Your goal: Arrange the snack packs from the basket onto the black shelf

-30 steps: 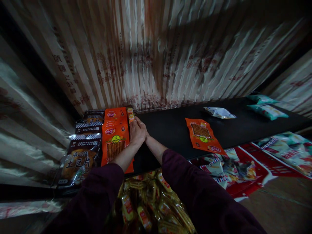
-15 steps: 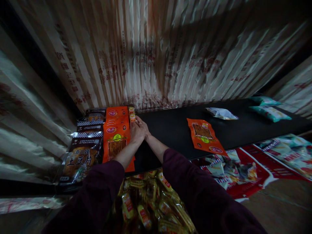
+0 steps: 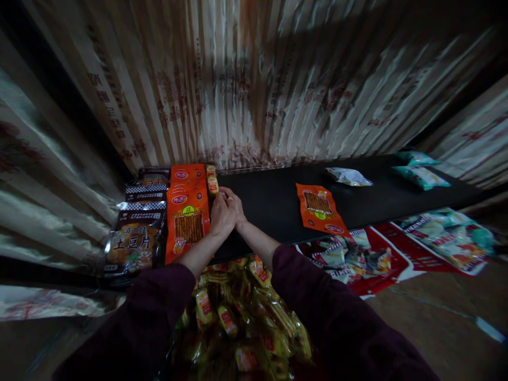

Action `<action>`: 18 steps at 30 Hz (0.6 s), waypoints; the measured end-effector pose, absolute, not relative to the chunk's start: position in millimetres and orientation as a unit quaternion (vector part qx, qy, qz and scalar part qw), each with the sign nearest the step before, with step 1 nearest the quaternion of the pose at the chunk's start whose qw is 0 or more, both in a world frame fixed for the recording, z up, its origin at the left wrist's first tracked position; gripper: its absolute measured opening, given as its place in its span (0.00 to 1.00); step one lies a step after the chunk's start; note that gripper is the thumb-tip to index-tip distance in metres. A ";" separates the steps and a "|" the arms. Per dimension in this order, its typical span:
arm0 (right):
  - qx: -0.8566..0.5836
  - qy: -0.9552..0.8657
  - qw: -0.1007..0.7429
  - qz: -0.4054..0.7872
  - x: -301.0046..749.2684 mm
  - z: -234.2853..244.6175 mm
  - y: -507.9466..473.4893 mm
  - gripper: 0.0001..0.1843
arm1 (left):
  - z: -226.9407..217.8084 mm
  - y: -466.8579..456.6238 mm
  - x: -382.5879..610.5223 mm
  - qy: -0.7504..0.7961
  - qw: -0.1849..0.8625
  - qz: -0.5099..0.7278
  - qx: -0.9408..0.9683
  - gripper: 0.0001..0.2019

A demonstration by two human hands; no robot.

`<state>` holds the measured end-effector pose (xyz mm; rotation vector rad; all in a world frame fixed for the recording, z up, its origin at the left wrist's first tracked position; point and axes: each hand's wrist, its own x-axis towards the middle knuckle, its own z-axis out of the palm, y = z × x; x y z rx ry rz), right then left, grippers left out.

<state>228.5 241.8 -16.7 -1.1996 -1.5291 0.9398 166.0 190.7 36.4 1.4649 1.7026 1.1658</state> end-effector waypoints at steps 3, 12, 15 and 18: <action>-0.470 -0.629 0.481 0.390 232.2 -8.9 209.9 0.19 | 53.0 154.4 163.3 0.660 0.320 0.396 0.553 0.24; -0.467 -0.668 0.431 0.387 246.0 2.1 85.2 0.22 | 59.2 34.3 152.5 0.636 0.395 0.358 0.558 0.25; -0.485 -0.685 0.394 0.374 252.2 -7.7 43.3 0.24 | 42.5 -1.8 148.2 0.644 0.430 0.326 0.542 0.25; -0.494 -0.705 0.328 0.389 257.3 -24.2 12.4 0.25 | 17.2 -28.0 144.6 0.638 0.473 0.283 0.538 0.26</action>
